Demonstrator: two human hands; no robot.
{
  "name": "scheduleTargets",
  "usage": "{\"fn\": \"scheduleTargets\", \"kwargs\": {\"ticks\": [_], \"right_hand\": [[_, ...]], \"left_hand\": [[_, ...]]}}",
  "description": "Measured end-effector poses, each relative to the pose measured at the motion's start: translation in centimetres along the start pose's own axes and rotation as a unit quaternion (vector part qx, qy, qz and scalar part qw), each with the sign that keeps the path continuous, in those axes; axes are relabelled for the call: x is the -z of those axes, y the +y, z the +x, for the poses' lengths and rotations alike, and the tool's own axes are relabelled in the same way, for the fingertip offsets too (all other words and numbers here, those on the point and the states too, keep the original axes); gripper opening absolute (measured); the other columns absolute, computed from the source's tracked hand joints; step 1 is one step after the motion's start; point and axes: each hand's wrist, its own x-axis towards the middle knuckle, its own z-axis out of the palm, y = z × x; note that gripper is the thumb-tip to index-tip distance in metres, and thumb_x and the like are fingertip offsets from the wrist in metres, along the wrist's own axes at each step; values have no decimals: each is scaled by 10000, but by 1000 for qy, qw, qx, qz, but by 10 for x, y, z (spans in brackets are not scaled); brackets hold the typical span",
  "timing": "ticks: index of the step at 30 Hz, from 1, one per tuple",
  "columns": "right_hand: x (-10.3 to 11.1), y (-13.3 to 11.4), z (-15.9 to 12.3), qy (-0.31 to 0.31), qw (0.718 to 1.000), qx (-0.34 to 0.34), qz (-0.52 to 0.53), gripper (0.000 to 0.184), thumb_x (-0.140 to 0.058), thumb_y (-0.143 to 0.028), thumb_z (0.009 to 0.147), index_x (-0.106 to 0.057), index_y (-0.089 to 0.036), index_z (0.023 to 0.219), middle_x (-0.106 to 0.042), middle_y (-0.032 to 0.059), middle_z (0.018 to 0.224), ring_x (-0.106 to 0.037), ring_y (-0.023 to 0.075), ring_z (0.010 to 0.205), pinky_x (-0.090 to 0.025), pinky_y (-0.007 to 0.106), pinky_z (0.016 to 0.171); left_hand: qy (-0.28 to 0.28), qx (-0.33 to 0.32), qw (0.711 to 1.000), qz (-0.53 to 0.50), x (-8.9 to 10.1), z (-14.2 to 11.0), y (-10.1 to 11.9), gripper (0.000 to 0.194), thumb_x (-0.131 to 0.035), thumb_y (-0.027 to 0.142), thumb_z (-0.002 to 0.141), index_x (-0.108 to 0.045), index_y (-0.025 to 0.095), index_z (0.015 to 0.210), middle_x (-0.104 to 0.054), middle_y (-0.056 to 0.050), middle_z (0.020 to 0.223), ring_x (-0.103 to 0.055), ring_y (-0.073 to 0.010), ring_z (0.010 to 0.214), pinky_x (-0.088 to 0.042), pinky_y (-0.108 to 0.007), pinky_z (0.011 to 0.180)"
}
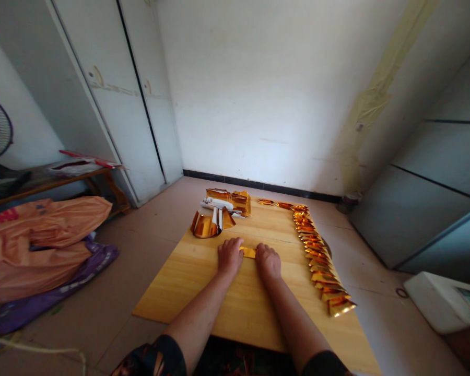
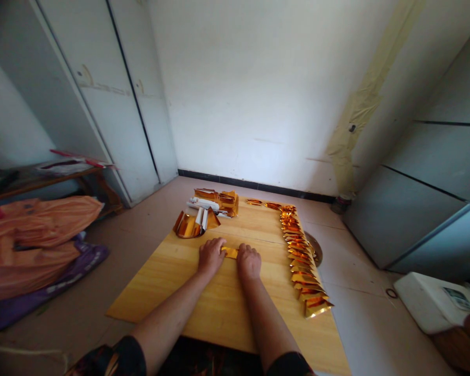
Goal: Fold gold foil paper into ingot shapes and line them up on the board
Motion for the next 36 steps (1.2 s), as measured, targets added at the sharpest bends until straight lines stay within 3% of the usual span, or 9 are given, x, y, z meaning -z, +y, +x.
{"fn": "scheduleTargets", "kwargs": {"ticks": [5, 9, 13, 15, 18, 22, 29, 36], "right_hand": [[2, 0, -4, 21, 1000, -2, 9, 162, -438, -224, 920, -597, -195, 932, -624, 69, 926, -576, 178, 831, -366, 265, 671], [6, 3, -6, 52, 998, -18, 29, 120, -493, -238, 883, -601, -195, 914, -586, 65, 981, -534, 180, 897, -366, 251, 685], [6, 4, -6, 51, 997, 36, 32, 106, -505, -188, 873, -610, -199, 876, -592, 57, 946, -521, 171, 918, -347, 236, 682], [4, 3, -5, 28, 997, 54, 35, 127, -489, -180, 885, -613, -202, 866, -604, 44, 911, -538, 155, 866, -331, 232, 641], [4, 2, -4, 5, 998, 24, 55, 173, -449, -193, 910, -617, -208, 870, -618, 31, 893, -558, 135, 794, -309, 232, 601], [8, -2, -3, -5, 996, -18, 83, 156, -471, -204, 888, -625, -207, 870, -627, 37, 896, -570, 140, 827, -317, 230, 631], [13, -11, -6, -5, 994, -59, 90, 200, -602, -398, 791, -600, -205, 841, -617, 54, 893, -567, 187, 853, -336, 259, 667], [16, -12, -1, -33, 990, -90, 107, 195, -619, -359, 750, -608, -205, 869, -626, 59, 913, -580, 199, 863, -341, 264, 657]], "left_hand": [[-21, -40, 999, 9, 4, 0, 4, 129, -533, 191, 854, -634, 260, 895, -577, -41, 1038, -472, -218, 1027, -344, -354, 822], [-42, -89, 994, 37, 5, 2, 8, 186, -500, 221, 884, -648, 230, 772, -596, -50, 952, -479, -219, 981, -345, -357, 796], [-70, -108, 990, 56, 3, 4, 9, 231, -453, 170, 889, -660, 197, 792, -613, -66, 904, -503, -206, 925, -358, -338, 775], [-70, -109, 990, 50, 2, 3, 7, 234, -455, 155, 880, -671, 191, 796, -621, -65, 899, -510, -200, 914, -362, -332, 775], [-57, -107, 992, 20, 2, 2, 0, 211, -497, 146, 850, -692, 219, 815, -638, -42, 914, -517, -196, 932, -358, -331, 780], [-54, -86, 995, -24, 3, 2, -7, 170, -551, 212, 837, -711, 267, 853, -655, -11, 951, -529, -188, 956, -353, -327, 798], [-66, -53, 996, -42, 2, 4, -7, 124, -597, 268, 824, -711, 271, 872, -650, -11, 986, -534, -185, 985, -353, -325, 832], [-63, -51, 995, -51, 2, 4, -8, 112, -627, 248, 797, -701, 274, 876, -647, -4, 980, -535, -185, 982, -357, -322, 826]]}}
